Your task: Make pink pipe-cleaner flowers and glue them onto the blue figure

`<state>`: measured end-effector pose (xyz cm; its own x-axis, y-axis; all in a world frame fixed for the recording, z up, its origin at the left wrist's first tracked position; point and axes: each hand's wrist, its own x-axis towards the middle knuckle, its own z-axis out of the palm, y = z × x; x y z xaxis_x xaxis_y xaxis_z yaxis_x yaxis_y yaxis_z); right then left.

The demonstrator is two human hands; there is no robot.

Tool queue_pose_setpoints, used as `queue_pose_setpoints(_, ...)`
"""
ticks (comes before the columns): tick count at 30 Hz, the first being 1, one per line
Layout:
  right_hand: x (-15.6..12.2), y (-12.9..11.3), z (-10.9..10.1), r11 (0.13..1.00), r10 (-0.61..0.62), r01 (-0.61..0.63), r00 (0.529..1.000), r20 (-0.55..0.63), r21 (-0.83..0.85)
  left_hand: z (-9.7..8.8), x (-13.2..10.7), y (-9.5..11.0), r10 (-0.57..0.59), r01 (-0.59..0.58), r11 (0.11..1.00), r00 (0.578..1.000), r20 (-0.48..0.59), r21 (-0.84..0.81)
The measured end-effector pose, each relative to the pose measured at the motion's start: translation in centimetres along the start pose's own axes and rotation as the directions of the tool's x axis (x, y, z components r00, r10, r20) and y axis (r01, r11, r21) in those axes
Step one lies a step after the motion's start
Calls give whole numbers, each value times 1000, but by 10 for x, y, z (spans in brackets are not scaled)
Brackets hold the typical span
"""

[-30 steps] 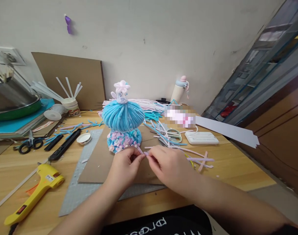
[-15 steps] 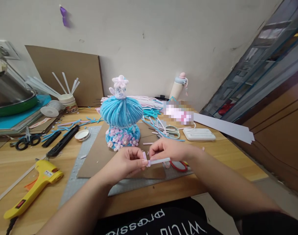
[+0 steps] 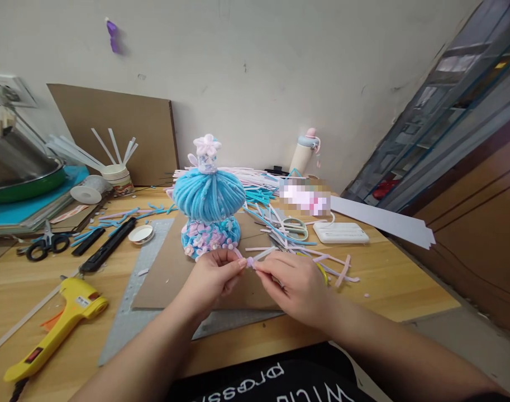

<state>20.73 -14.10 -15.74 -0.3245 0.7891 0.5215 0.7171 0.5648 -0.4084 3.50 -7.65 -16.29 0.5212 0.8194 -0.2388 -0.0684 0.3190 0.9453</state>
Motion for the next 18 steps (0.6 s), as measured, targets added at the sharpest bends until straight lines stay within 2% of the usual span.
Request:
queue_pose_setpoints(2, -2, 6, 4, 983, 72, -64, 996, -43, 171, -1, -1, 2, -36, 43, 994, 997, 73, -100)
queue_pose_setpoints(3, -1, 9, 5, 953, 138, -127, 990, -21, 276, -2, -2, 3, -54, 70, 988, 991, 121, -134)
queue_pose_setpoints(5, 5, 17, 3, 834, 247, -301, 953, 173, 462, -4, -4, 5, -90, 125, 981, 971, 223, -147)
queue_pose_setpoints(6, 11, 21, 0, 765, 247, -391, 912, 328, 512, -5, -4, 6, -106, 142, 983, 956, 273, -115)
queue_pose_setpoints(7, 17, 24, -4, 716, 203, -472, 846, 493, 515, -6, -5, 6, -127, 150, 987, 940, 315, -50)
queue_pose_setpoints(8, 23, 27, -9, 703, 141, -519, 773, 619, 487, -6, -6, 7, -143, 138, 990, 927, 348, 38)
queue_pose_setpoints(9, 30, 29, -14, 725, 85, -537, 691, 718, 431, -6, -6, 6, -151, 108, 985, 918, 367, 134)
queue_pose_setpoints(10, 36, 30, -19, 767, 73, -532, 628, 774, 359, -6, -6, 6, -147, 63, 972, 916, 373, 226)
queue_pose_setpoints(11, 41, 30, -24, 811, 86, -510, 587, 805, 285, -5, -6, 5, -128, 11, 951, 924, 361, 310)
queue_pose_setpoints(12, 45, 29, -27, 851, 121, -482, 566, 816, 209, -4, -5, 3, -96, -40, 922, 940, 329, 384)
queue_pose_setpoints(14, 49, 25, -31, 908, 204, -413, 586, 785, 72, -3, -3, -1, -6, -116, 854, 973, 232, 507)
queue_pose_setpoints(16, 49, 18, -30, 951, 252, -306, 672, 697, -48, -2, -1, -4, 72, -138, 792, 988, 133, 595)
queue_pose_setpoints(18, 44, 13, -26, 968, 249, -191, 785, 567, -161, -2, 2, -7, 133, -140, 770, 989, 59, 623)
